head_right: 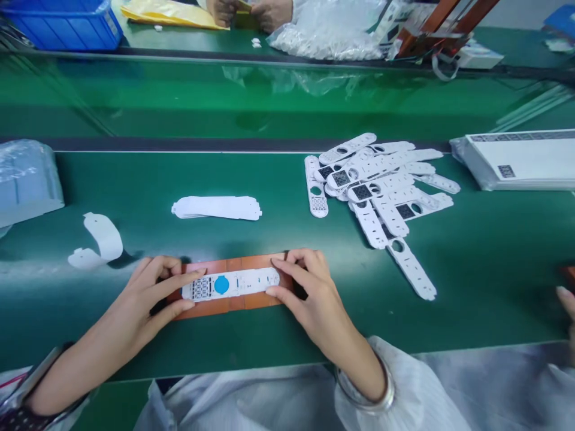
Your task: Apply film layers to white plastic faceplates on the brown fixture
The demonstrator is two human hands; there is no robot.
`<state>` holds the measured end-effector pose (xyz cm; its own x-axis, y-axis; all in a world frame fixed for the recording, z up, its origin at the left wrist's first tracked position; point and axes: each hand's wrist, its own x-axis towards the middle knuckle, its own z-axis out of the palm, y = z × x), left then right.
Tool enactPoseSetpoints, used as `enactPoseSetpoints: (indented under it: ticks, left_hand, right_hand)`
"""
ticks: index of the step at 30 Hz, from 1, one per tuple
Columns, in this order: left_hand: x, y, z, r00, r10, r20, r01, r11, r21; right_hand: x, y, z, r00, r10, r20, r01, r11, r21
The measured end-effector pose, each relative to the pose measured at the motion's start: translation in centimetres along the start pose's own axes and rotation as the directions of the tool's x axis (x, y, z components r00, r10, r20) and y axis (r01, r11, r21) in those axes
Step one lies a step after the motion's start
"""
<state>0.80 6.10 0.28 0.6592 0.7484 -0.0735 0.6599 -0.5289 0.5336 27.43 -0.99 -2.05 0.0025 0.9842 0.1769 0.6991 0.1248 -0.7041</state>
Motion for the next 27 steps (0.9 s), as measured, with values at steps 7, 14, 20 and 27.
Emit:
enactPoseSetpoints:
  ticks: [7,14,20,27]
  left_hand:
    - [-0.8,1.1,1.3,0.979,0.007,-0.205,-0.019,0.998,-0.058]
    - [-3.4,2.9,2.8,0.891,0.046,-0.451,-0.121,0.983,-0.138]
    - [-8.8,0.4,-0.7,0.884,-0.276,-0.377,0.147,0.93,-0.336]
    - [-17.8,-14.0,-11.4,0.196,-0.676,-0.711,0.644,0.635,-0.427]
  right_hand:
    - [-1.0,0.0,0.6,0.997,0.034,-0.07,-0.025,0.992,0.122]
    - [-2.4,-0.3,0.6,0.989,-0.132,-0.069,0.147,0.939,0.31]
    - [-2.5,-1.1,0.4,0.982,-0.184,-0.046,0.188,0.919,0.346]
    - [-0.9,0.5,-0.1,0.98,-0.181,-0.08,0.193,0.962,0.194]
